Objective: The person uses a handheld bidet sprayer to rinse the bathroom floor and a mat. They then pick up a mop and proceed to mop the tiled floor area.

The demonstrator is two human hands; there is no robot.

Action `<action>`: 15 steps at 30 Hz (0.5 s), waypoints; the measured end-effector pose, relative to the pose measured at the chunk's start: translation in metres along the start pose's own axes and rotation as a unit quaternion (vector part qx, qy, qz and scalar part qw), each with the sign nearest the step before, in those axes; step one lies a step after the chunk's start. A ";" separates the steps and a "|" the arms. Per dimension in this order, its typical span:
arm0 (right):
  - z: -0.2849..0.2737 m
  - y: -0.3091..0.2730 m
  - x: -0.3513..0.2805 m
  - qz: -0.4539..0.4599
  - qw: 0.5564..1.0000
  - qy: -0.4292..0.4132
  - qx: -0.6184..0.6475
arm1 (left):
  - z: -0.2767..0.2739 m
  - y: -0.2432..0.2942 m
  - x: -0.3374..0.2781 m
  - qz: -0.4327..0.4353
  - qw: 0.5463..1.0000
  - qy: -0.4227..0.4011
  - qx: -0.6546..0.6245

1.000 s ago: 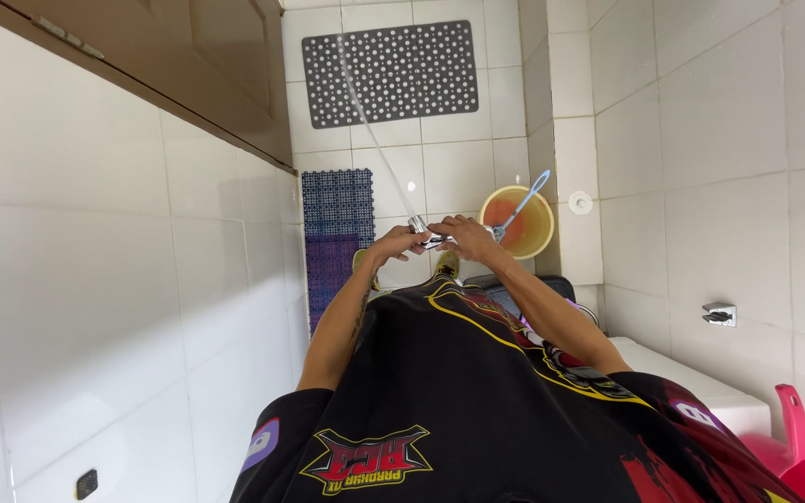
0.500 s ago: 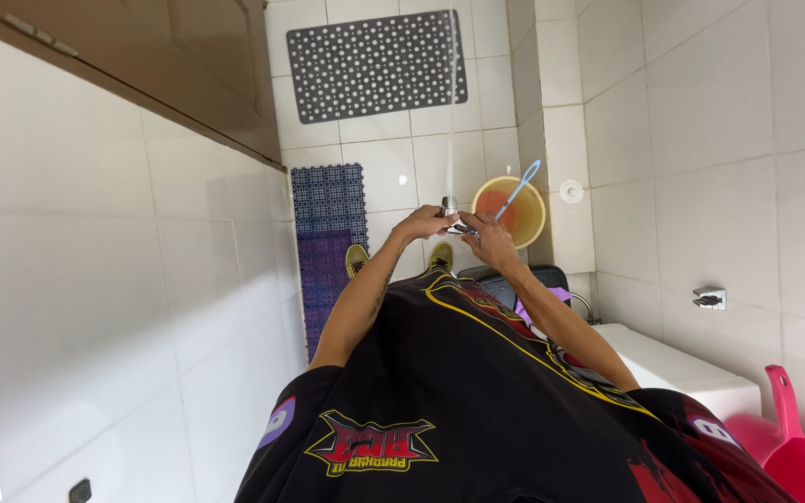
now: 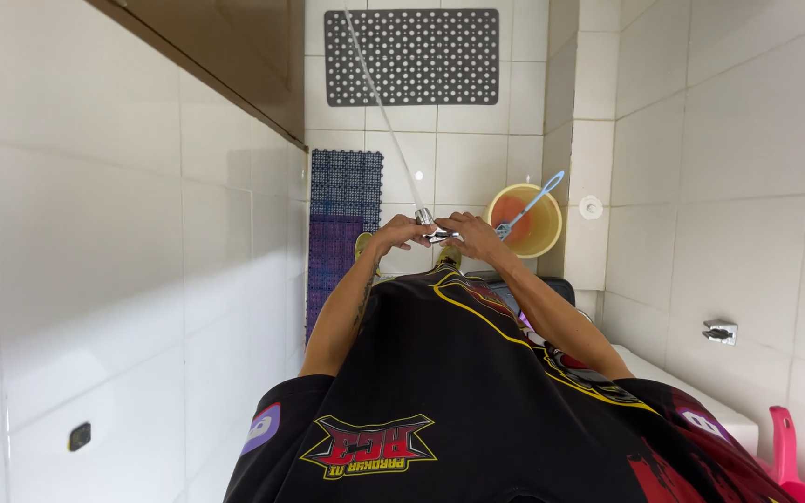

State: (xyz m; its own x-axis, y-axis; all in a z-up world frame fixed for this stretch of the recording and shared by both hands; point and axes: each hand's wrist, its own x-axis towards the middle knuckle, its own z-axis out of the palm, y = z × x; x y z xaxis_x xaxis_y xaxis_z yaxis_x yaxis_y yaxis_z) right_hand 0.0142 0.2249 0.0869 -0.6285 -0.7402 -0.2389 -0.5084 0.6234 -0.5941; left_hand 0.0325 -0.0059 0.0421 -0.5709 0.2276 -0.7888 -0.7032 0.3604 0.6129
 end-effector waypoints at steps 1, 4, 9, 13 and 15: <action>0.000 -0.003 -0.001 0.011 1.000 -0.005 0.007 | 0.000 -0.001 -0.002 -0.005 1.000 0.003 0.001; 0.006 0.002 -0.010 0.045 0.999 0.012 0.020 | 0.006 0.001 0.009 -0.005 1.000 -0.011 0.022; -0.013 -0.007 -0.039 0.122 0.990 0.061 0.036 | 0.032 0.023 0.029 0.013 0.998 -0.035 0.046; -0.008 0.004 -0.059 0.174 0.977 0.118 0.045 | 0.054 0.041 0.047 0.019 0.996 -0.044 0.069; -0.005 0.008 -0.066 0.175 0.974 0.130 0.052 | 0.060 0.045 0.053 0.015 0.995 -0.050 0.086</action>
State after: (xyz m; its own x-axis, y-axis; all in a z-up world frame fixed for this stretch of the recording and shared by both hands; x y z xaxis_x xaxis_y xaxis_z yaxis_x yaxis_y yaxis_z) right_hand 0.0485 0.2802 0.1017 -0.8878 -0.3887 -0.2463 -0.1818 0.7879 -0.5884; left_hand -0.0042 0.0771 0.0252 -0.5390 0.3266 -0.7764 -0.5992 0.4991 0.6260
